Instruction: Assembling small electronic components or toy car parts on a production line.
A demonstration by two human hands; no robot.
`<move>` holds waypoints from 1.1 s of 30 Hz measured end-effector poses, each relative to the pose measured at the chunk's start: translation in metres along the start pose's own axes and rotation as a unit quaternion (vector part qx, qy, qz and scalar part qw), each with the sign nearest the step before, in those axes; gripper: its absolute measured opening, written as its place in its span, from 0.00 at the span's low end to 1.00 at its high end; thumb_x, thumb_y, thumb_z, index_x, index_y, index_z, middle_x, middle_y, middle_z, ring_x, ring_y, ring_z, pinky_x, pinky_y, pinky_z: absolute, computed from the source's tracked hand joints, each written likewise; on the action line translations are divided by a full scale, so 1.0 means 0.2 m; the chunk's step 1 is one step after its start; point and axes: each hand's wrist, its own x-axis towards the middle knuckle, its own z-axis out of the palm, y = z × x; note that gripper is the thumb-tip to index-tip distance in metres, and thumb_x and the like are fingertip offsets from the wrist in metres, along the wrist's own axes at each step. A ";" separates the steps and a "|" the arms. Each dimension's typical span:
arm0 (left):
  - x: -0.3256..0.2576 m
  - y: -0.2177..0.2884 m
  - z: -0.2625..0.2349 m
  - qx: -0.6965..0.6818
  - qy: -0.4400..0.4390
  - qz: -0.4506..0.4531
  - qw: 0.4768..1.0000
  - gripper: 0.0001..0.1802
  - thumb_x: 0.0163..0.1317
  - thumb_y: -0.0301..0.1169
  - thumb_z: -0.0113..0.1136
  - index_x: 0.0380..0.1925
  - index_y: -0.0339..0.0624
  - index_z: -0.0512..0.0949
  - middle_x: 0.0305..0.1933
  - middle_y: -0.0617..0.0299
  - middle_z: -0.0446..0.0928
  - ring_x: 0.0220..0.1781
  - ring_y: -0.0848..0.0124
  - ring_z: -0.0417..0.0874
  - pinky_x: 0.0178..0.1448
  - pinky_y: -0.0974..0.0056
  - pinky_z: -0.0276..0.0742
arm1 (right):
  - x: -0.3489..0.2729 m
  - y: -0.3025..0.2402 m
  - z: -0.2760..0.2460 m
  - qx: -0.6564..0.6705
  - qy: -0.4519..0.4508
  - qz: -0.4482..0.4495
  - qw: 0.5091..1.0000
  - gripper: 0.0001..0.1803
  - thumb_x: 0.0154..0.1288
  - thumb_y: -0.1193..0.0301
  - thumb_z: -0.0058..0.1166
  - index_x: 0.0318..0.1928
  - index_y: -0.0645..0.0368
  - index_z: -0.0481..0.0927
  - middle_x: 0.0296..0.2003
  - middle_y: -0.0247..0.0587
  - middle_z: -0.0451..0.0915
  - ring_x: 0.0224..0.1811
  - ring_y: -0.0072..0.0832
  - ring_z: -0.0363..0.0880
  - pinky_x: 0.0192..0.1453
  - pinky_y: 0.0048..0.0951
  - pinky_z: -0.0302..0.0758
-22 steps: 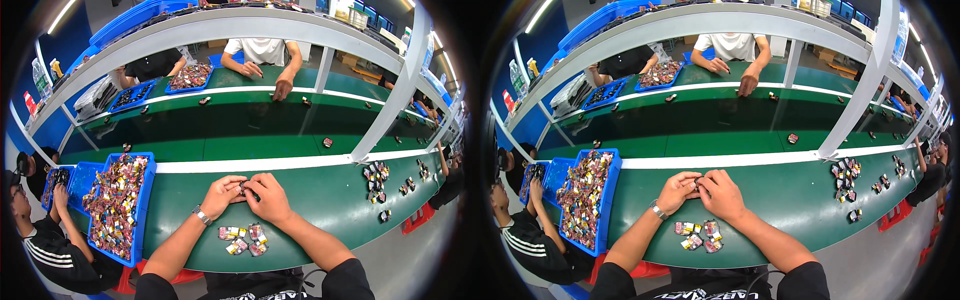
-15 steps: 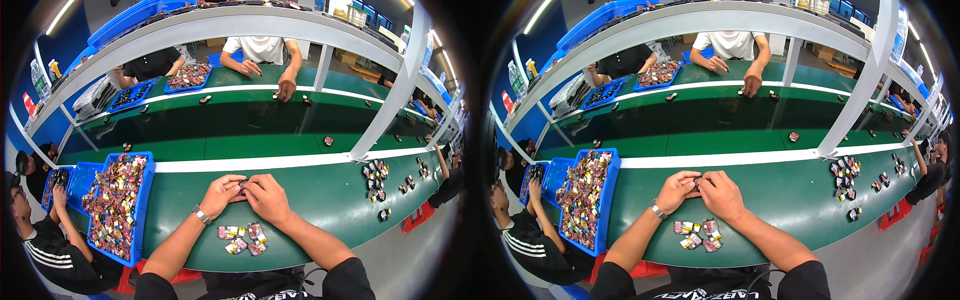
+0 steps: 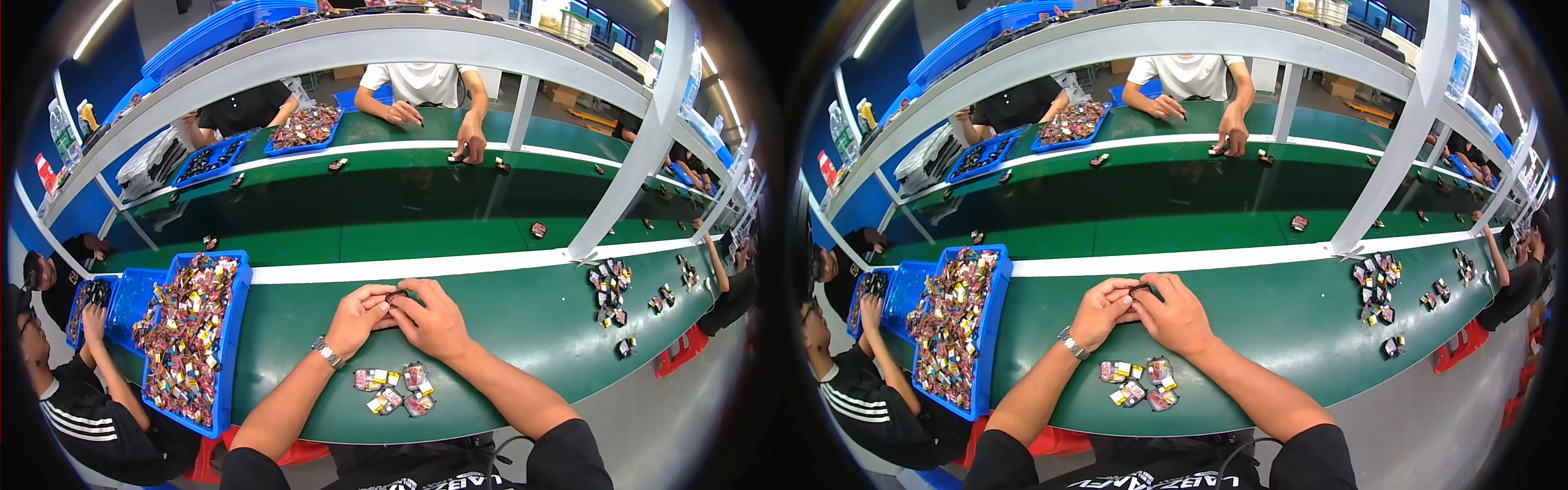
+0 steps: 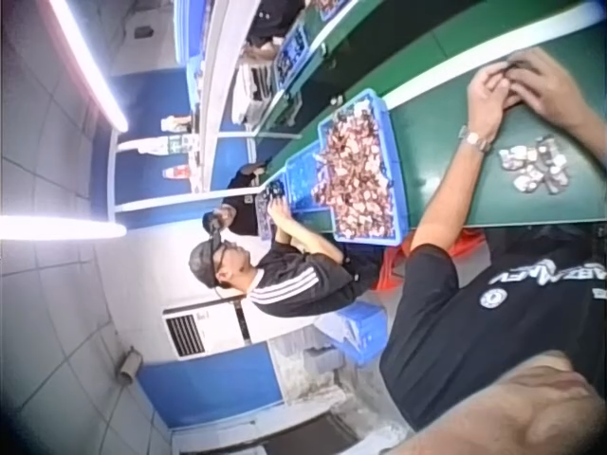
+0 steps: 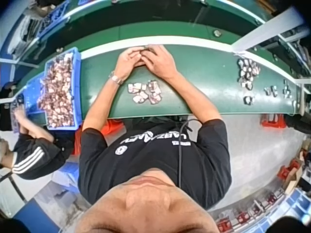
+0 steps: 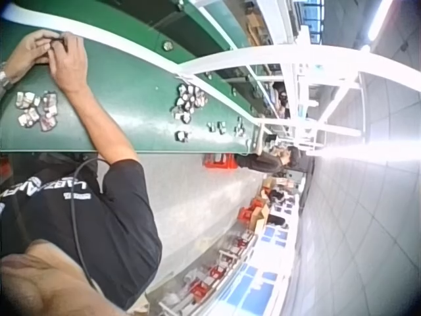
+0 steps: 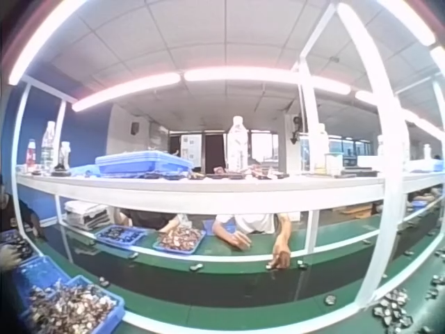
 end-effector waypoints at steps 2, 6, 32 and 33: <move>0.00 0.00 -0.02 0.002 -0.002 0.010 1.000 0.16 0.72 0.23 0.49 0.58 0.33 0.70 0.56 0.53 0.78 0.56 0.68 0.81 0.57 0.64 0.83 | 0.01 -0.01 0.00 0.065 -0.027 0.036 0.997 0.15 0.52 0.73 0.67 0.42 0.58 0.81 0.47 0.41 0.78 0.48 0.37 0.79 0.47 0.33 0.80; 0.02 0.00 -0.01 -0.007 0.002 -0.001 1.000 0.18 0.71 0.21 0.49 0.59 0.33 0.69 0.59 0.52 0.77 0.57 0.67 0.81 0.57 0.64 0.83 | -0.02 0.03 0.03 0.074 -0.064 0.052 0.994 0.19 0.51 0.71 0.68 0.45 0.58 0.80 0.51 0.44 0.77 0.49 0.39 0.80 0.48 0.34 0.81; 0.07 0.05 -0.22 0.327 0.243 0.212 0.888 0.08 0.65 0.23 0.54 0.41 0.37 0.82 0.41 0.56 0.85 0.44 0.70 0.86 0.49 0.65 0.81 | 0.11 0.39 0.13 -0.019 0.039 0.096 0.994 0.16 0.55 0.75 0.62 0.45 0.61 0.79 0.53 0.49 0.75 0.57 0.46 0.73 0.61 0.41 0.73; 0.07 0.11 -0.23 0.379 0.275 0.218 0.856 0.08 0.65 0.23 0.55 0.41 0.37 0.82 0.41 0.56 0.85 0.44 0.70 0.86 0.49 0.65 0.81 | 0.10 0.31 0.14 0.017 0.017 0.080 0.997 0.15 0.56 0.75 0.62 0.45 0.60 0.79 0.53 0.48 0.75 0.57 0.46 0.74 0.61 0.40 0.73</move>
